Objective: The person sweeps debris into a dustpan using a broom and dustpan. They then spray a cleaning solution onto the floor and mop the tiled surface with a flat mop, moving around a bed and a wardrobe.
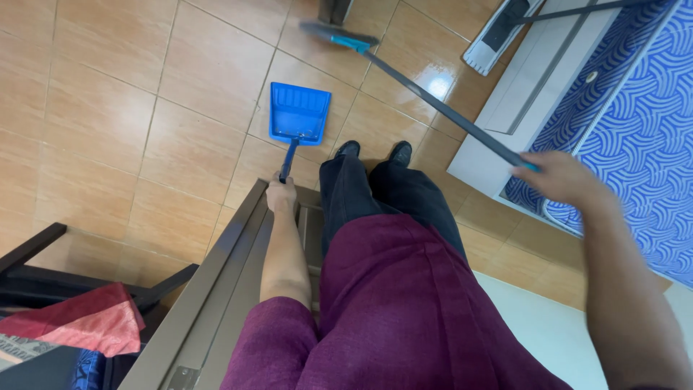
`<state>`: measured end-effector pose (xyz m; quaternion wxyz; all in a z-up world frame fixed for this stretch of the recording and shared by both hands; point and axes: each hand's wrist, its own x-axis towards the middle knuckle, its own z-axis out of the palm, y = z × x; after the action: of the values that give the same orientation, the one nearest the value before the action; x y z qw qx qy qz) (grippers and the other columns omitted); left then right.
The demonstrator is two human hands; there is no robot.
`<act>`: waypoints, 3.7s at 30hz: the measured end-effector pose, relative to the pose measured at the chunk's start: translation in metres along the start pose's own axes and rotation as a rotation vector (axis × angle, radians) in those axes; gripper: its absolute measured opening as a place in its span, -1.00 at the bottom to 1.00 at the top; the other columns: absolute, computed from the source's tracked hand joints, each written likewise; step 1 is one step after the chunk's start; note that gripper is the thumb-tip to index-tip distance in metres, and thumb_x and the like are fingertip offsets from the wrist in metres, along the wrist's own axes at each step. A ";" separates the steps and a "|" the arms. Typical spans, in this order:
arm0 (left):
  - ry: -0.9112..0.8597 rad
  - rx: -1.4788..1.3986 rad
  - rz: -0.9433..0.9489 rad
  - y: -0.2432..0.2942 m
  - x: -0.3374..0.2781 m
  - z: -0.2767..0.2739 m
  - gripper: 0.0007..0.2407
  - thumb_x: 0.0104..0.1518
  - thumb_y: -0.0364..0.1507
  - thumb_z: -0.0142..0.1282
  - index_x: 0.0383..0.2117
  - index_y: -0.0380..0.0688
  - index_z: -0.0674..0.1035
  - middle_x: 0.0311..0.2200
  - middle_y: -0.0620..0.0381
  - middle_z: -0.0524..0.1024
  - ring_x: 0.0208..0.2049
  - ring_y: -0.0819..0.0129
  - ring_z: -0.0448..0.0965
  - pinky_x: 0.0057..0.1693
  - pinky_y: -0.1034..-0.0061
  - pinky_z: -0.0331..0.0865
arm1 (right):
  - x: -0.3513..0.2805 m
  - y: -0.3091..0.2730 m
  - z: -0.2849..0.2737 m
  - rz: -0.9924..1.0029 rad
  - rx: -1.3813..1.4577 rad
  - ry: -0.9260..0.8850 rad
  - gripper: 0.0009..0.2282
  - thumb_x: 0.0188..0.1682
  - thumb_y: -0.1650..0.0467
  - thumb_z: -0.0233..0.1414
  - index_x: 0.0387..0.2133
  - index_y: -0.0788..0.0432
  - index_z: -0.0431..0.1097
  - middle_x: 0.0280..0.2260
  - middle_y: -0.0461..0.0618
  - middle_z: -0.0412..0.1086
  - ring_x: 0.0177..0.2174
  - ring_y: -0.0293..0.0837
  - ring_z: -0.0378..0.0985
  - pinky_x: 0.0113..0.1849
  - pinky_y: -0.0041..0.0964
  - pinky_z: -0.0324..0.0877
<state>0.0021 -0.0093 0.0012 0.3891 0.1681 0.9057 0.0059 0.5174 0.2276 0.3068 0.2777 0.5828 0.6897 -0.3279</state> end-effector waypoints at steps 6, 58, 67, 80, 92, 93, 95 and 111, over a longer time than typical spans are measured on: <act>-0.002 -0.031 -0.029 0.010 0.000 -0.001 -0.57 0.14 -0.16 0.12 0.19 0.28 0.48 -0.09 -0.08 0.62 -0.03 -0.01 0.63 0.06 0.13 0.48 | 0.063 -0.052 0.087 -0.094 0.153 -0.180 -0.58 0.03 0.09 0.01 0.02 0.03 0.51 -0.25 0.21 0.54 -0.27 0.09 0.59 -0.11 -0.06 0.44; 0.215 -0.343 -0.334 -0.059 -0.079 0.030 -0.61 0.12 -0.20 0.18 0.10 0.15 0.57 -0.10 -0.12 0.62 -0.05 -0.05 0.62 0.07 0.15 0.47 | -0.048 -0.094 -0.074 0.064 -0.129 -0.193 -0.56 -0.03 0.10 0.17 0.14 -0.18 0.47 -0.40 0.10 0.52 -0.35 -0.05 0.65 -0.22 -0.10 0.51; 0.216 -0.306 -0.408 -0.069 -0.072 0.035 -0.60 0.11 -0.23 0.21 0.12 0.21 0.56 -0.09 -0.11 0.62 -0.06 -0.04 0.63 0.06 0.13 0.47 | 0.006 -0.118 0.084 -0.264 0.034 -0.172 -0.49 -0.04 0.18 0.08 0.19 0.06 0.35 -0.07 0.31 0.48 -0.04 0.26 0.52 0.01 -0.03 0.38; 0.244 -0.445 -0.528 -0.088 -0.076 0.029 -0.62 0.14 -0.22 0.22 0.12 0.19 0.56 -0.03 -0.07 0.61 -0.01 0.01 0.62 0.09 0.20 0.47 | -0.055 -0.176 -0.062 -0.109 -0.119 -0.164 -0.56 -0.01 0.11 0.08 0.15 -0.15 0.41 -0.35 0.18 0.57 -0.30 0.12 0.64 -0.20 -0.04 0.48; 0.025 -0.733 -0.631 -0.105 -0.045 0.057 -0.54 0.13 -0.21 0.21 0.18 0.05 0.45 -0.12 -0.05 0.64 -0.33 0.20 0.64 -0.19 0.31 0.48 | 0.004 -0.201 0.021 -0.272 -0.102 -0.321 -0.59 -0.17 0.32 0.18 0.00 0.08 0.48 -0.22 0.21 0.56 -0.15 0.17 0.60 -0.07 -0.04 0.45; -0.054 -0.832 -0.692 -0.108 -0.041 0.059 -0.54 0.17 -0.20 0.16 0.20 0.01 0.43 -0.15 -0.05 0.66 -0.44 0.26 0.63 -0.28 0.34 0.46 | -0.003 -0.191 0.001 -0.277 -0.077 -0.302 -0.58 -0.18 0.29 0.22 0.00 0.07 0.49 -0.15 0.15 0.57 -0.12 0.09 0.61 -0.04 -0.09 0.44; -0.058 -0.817 -0.684 -0.116 -0.043 0.062 -0.54 0.19 -0.20 0.13 0.21 -0.03 0.44 -0.17 -0.06 0.69 -0.43 0.29 0.65 -0.27 0.37 0.47 | -0.024 -0.165 -0.038 -0.240 -0.041 -0.277 -0.53 -0.17 0.27 0.22 0.07 0.03 0.45 -0.16 0.12 0.58 -0.17 0.02 0.63 -0.09 -0.12 0.46; 0.062 -0.249 -0.401 -0.084 -0.043 0.018 -0.60 0.16 -0.16 0.14 0.11 0.07 0.56 0.03 -0.09 0.57 0.07 0.00 0.55 0.15 0.17 0.42 | 0.003 -0.098 0.082 0.013 0.460 -0.438 -0.62 -0.08 0.32 0.15 0.05 0.09 0.49 -0.65 -0.12 0.25 -0.69 -0.26 0.23 -0.62 -0.34 0.18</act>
<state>0.0171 -0.1042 0.0070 0.3721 -0.0649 0.9248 0.0454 0.4200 0.1549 0.2655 0.2827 0.5503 0.5174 -0.5911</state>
